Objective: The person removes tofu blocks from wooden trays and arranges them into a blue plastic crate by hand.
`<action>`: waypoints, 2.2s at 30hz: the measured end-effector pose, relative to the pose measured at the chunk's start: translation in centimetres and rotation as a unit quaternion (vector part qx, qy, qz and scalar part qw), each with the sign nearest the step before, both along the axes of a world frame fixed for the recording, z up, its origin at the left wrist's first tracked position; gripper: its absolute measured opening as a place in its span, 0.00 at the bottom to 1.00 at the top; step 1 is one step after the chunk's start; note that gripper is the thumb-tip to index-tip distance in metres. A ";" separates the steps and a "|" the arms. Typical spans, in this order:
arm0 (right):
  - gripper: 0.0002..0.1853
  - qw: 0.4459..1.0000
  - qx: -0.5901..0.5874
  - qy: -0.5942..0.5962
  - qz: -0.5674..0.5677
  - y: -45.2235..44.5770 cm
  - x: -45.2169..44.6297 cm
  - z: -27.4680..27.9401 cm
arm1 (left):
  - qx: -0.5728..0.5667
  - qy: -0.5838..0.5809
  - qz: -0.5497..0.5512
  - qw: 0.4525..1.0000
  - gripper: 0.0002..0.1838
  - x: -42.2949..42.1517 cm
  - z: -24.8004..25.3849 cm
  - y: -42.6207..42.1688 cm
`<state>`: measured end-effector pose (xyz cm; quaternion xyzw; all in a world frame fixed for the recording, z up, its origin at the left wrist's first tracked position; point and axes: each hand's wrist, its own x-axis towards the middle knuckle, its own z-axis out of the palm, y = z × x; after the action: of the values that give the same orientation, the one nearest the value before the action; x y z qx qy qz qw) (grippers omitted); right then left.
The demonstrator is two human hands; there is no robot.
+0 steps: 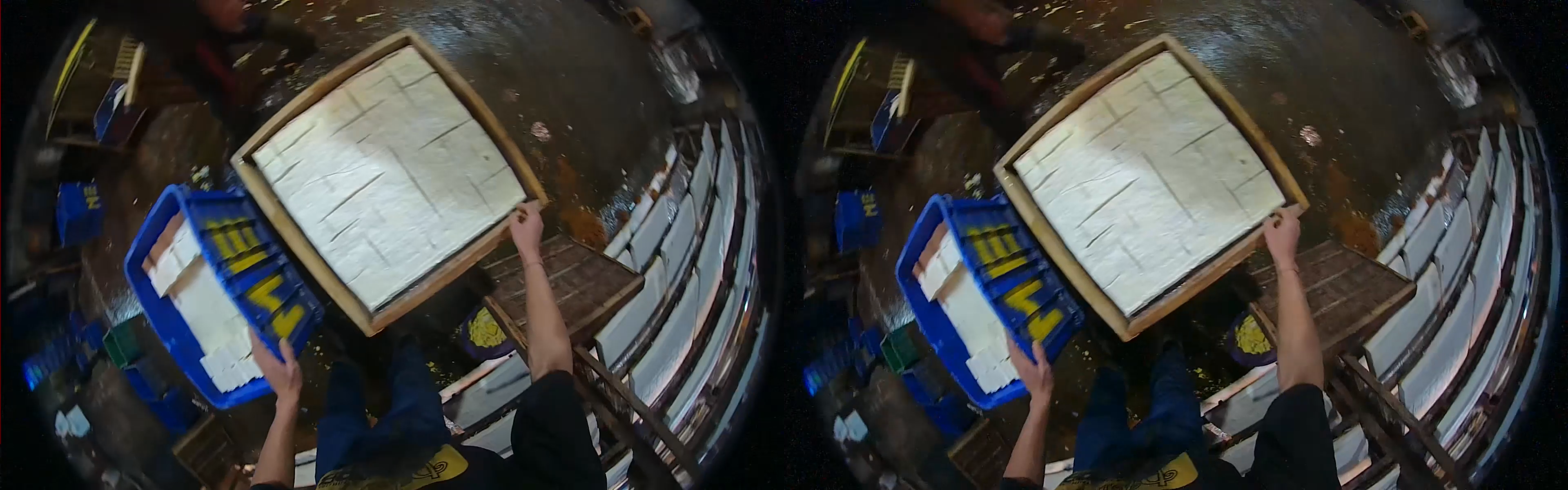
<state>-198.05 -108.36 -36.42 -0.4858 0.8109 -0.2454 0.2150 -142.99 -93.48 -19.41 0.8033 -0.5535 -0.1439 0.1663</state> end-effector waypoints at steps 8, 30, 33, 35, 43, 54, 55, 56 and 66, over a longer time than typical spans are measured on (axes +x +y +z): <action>0.26 0.965 0.191 0.181 -0.001 -5.8 0.2 0.1 | 0.009 -0.009 -0.005 1.000 0.34 0.0 0.1 0.2; 0.32 0.987 0.064 0.109 0.099 -1.4 1.4 -4.6 | 0.005 0.011 0.018 1.000 0.32 -0.7 0.3 0.1; 0.35 0.984 0.128 0.072 0.101 -2.4 2.3 0.3 | 0.007 0.005 0.018 1.000 0.31 -0.2 -0.1 0.5; 0.35 0.985 0.124 0.056 0.105 -2.8 2.0 1.9 | 0.005 0.017 0.021 1.000 0.31 -0.6 0.2 0.2; 0.42 0.958 0.231 0.074 0.151 -1.5 5.7 1.1 | 0.005 -0.010 0.017 1.000 0.32 -0.1 0.0 0.2; 0.40 0.966 0.102 -0.207 0.112 0.3 9.0 9.1 | 0.010 0.359 -0.020 0.933 0.27 -15.1 1.3 -4.7; 0.40 0.929 0.107 -0.339 0.102 1.4 10.4 10.5 | 0.092 0.462 0.010 0.882 0.28 -17.4 -0.2 -5.5; 0.39 0.897 0.059 -0.412 0.147 2.9 11.7 9.6 | 0.171 0.654 0.172 0.717 0.28 -20.3 -0.4 -6.9; 0.25 0.971 0.050 0.227 0.058 1.4 11.7 -0.2 | 0.129 0.807 0.379 0.434 0.22 -19.9 -5.3 -7.2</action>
<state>-186.32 -106.97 -36.58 -0.5636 0.8202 -0.0748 0.0636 -162.91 -100.66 -24.67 0.4638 0.2165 -0.7193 0.4697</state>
